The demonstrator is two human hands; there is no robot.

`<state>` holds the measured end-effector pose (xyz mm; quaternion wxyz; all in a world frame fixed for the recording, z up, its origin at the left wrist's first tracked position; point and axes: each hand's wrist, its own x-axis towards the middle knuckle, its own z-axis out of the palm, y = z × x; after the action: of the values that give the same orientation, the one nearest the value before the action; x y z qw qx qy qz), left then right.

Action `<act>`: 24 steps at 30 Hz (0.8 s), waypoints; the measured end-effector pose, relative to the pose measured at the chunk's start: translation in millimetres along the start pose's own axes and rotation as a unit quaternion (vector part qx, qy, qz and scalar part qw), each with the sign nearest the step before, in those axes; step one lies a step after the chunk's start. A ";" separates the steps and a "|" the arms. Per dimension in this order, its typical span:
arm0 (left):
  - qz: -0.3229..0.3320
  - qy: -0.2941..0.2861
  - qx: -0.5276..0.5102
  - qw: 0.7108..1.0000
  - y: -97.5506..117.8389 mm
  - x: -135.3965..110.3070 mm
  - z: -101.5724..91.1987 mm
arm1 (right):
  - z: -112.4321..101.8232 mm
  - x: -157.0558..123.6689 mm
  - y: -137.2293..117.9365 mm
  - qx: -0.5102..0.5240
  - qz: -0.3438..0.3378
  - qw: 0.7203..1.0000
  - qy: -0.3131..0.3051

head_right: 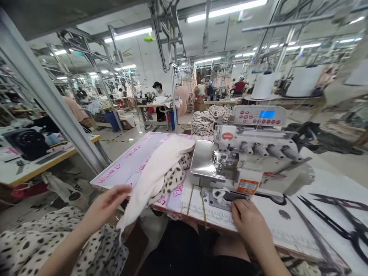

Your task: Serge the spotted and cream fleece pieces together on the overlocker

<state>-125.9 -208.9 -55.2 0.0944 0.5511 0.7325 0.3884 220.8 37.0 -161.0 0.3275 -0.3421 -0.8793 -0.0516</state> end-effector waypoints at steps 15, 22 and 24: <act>-0.011 -0.066 -0.181 0.981 39.5 170.8 50.4 | -12.6 -8.2 -17.7 0.037 0.048 0.998 0.000; -0.282 0.064 -0.623 0.727 -10.4 13.2 -0.1 | -1.8 2.9 -127.6 0.297 0.059 0.953 -0.015; -0.336 0.087 -0.690 0.635 -16.4 -32.6 11.3 | 8.7 16.2 -174.0 0.405 0.077 0.910 -0.052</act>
<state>-119.3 -233.8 -83.4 0.5074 0.0048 0.3907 0.7680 96.6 -83.4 -134.7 0.3943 -0.2495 -0.8113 0.3521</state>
